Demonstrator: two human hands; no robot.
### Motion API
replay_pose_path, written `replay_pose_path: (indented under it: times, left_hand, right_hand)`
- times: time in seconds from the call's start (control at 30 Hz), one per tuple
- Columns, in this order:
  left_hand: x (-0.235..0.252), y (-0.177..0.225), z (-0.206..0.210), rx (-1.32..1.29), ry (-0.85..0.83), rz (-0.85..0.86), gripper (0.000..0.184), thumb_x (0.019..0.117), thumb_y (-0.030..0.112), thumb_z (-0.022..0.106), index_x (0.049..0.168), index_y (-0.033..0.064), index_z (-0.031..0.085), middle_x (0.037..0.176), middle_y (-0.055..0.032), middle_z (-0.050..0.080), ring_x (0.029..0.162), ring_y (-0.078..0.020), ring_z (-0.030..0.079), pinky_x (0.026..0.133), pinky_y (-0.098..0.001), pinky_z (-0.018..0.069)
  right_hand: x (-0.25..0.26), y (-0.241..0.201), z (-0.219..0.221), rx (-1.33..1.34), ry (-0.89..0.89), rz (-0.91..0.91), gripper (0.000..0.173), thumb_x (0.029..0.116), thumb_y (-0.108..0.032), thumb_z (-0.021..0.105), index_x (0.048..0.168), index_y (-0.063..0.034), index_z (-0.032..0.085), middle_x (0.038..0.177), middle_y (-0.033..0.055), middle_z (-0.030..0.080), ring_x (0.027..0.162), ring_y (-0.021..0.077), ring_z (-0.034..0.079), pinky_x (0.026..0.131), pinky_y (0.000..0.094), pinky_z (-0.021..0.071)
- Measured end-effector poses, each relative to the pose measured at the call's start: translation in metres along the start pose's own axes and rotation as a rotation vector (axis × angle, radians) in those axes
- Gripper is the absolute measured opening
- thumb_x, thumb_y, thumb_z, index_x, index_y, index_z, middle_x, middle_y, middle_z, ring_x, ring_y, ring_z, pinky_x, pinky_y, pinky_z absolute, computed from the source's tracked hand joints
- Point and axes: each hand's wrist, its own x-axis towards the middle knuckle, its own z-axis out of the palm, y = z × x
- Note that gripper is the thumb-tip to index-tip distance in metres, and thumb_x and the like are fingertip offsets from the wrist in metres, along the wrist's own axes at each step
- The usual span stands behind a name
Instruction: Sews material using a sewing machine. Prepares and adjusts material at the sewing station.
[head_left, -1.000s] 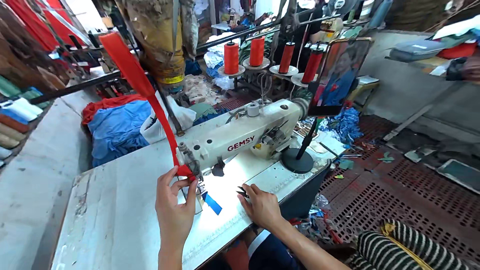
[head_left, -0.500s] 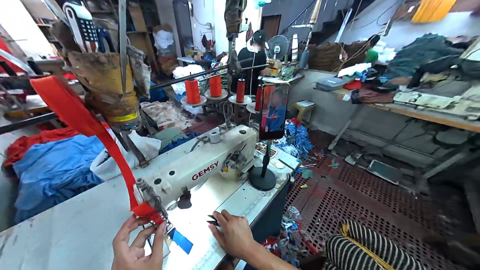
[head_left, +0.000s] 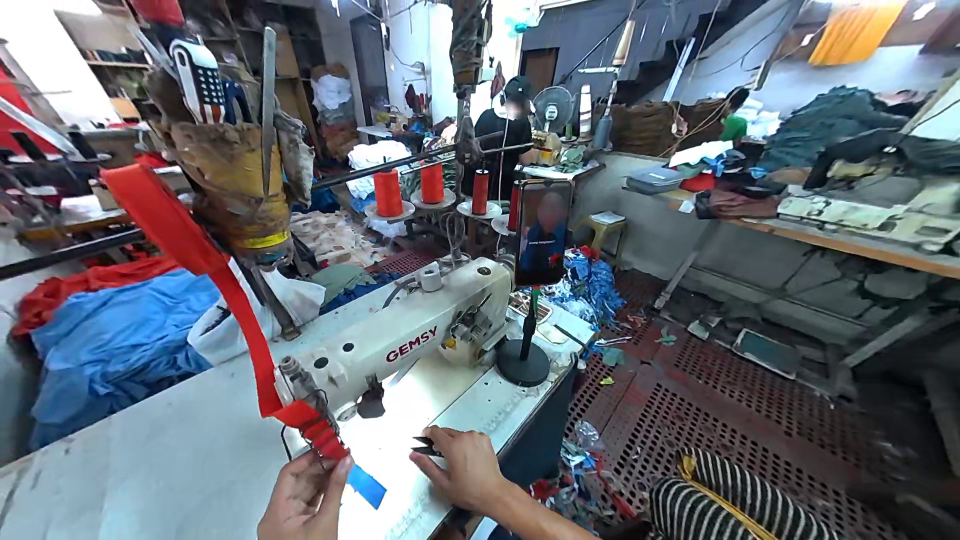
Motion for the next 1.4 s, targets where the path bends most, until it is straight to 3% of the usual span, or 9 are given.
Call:
replay_pose_path:
  times: [0.13, 0.27, 0.47, 0.63, 0.73, 1.0, 1.23, 1.33, 1.4]
  left_hand:
    - [-0.016, -0.008, 0.004, 0.125, -0.063, -0.107, 0.031, 0.0864, 0.003, 0.076, 0.112, -0.0047, 0.061, 0.093, -0.0050, 0.075, 0.083, -0.0099, 0.074, 0.078, -0.0299, 0.0637]
    - [-0.032, -0.013, 0.003, 0.213, -0.168, -0.257, 0.036, 0.0853, 0.005, 0.076, 0.118, -0.0015, 0.062, 0.095, -0.0044, 0.077, 0.085, -0.0115, 0.075, 0.080, -0.0320, 0.0643]
    - [-0.024, -0.001, -0.006, 0.309, -0.114, -0.282, 0.048, 0.0929, 0.021, 0.066, 0.133, -0.0015, 0.055, 0.121, -0.0138, 0.066, 0.104, -0.0199, 0.069, 0.086, -0.0375, 0.0598]
    - [-0.013, -0.003, -0.001, 0.386, -0.032, -0.115, 0.025, 0.0971, 0.029, 0.067, 0.097, 0.0046, 0.074, 0.107, -0.0078, 0.069, 0.087, -0.0098, 0.069, 0.073, -0.0254, 0.0602]
    - [-0.013, -0.001, -0.006, 0.426, 0.004, -0.052, 0.021, 0.0967, 0.025, 0.066, 0.102, 0.0054, 0.072, 0.106, -0.0053, 0.069, 0.091, -0.0089, 0.070, 0.078, -0.0253, 0.0606]
    - [-0.016, -0.002, -0.001, 0.456, -0.068, 0.011, 0.021, 0.0980, 0.023, 0.064, 0.101, 0.0044, 0.073, 0.108, -0.0061, 0.069, 0.094, -0.0091, 0.068, 0.081, -0.0253, 0.0592]
    - [-0.022, -0.006, -0.005, 0.371, -0.082, -0.013, 0.021, 0.0951, 0.027, 0.068, 0.096, 0.0077, 0.075, 0.121, -0.0079, 0.065, 0.108, -0.0121, 0.065, 0.088, -0.0266, 0.0577]
    - [-0.029, -0.017, -0.012, 0.290, -0.102, -0.108, 0.025, 0.0931, 0.027, 0.069, 0.098, 0.0036, 0.074, 0.135, -0.0159, 0.057, 0.116, -0.0176, 0.063, 0.091, -0.0297, 0.0581]
    - [-0.029, -0.024, -0.015, 0.196, -0.112, -0.234, 0.023, 0.0904, 0.024, 0.069, 0.097, 0.0017, 0.072, 0.142, -0.0187, 0.053, 0.122, -0.0208, 0.061, 0.093, -0.0318, 0.0580]
  right_hand:
    - [0.001, -0.019, 0.001, 0.581, -0.073, -0.032, 0.037, 0.1076, -0.036, 0.049, 0.120, -0.0070, 0.068, 0.081, 0.0074, 0.065, 0.067, 0.0179, 0.060, 0.065, 0.0396, 0.0525]
    - [0.002, -0.059, 0.012, 0.914, -0.181, -0.044, 0.033, 0.1015, -0.032, 0.064, 0.121, -0.0051, 0.069, 0.069, -0.0026, 0.056, 0.058, 0.0051, 0.049, 0.058, 0.0246, 0.0450]
    - [-0.002, -0.071, 0.023, 0.885, -0.226, 0.023, 0.027, 0.1018, -0.029, 0.063, 0.107, -0.0040, 0.069, 0.072, -0.0010, 0.058, 0.061, 0.0062, 0.052, 0.061, 0.0253, 0.0466]
    - [-0.018, -0.070, 0.016, 0.906, -0.111, 0.111, 0.030, 0.1029, -0.034, 0.061, 0.113, -0.0065, 0.067, 0.069, -0.0030, 0.056, 0.056, 0.0057, 0.049, 0.054, 0.0247, 0.0445]
    - [-0.021, -0.066, 0.012, 1.093, -0.223, 0.186, 0.035, 0.1100, -0.031, 0.046, 0.108, -0.0068, 0.071, 0.068, -0.0049, 0.051, 0.054, 0.0037, 0.043, 0.052, 0.0214, 0.0393]
    - [-0.017, -0.070, 0.011, 1.241, -0.421, 0.272, 0.044, 0.1121, -0.036, 0.039, 0.119, -0.0072, 0.071, 0.065, -0.0056, 0.048, 0.050, 0.0037, 0.040, 0.047, 0.0206, 0.0347]
    - [0.012, -0.092, 0.014, 1.552, -0.570, 0.578, 0.050, 0.1086, -0.052, 0.041, 0.082, -0.0130, 0.055, 0.060, -0.0053, 0.045, 0.043, 0.0036, 0.037, 0.040, 0.0188, 0.0317]
    - [0.023, -0.089, 0.020, 1.345, -0.344, 0.454, 0.033, 0.1075, -0.030, 0.055, 0.089, -0.0044, 0.065, 0.066, -0.0012, 0.055, 0.051, 0.0050, 0.047, 0.048, 0.0212, 0.0400]
    - [0.029, -0.081, 0.018, 1.080, -0.280, 0.308, 0.030, 0.1042, -0.031, 0.060, 0.098, -0.0039, 0.072, 0.078, 0.0016, 0.064, 0.066, 0.0078, 0.058, 0.063, 0.0275, 0.0496]
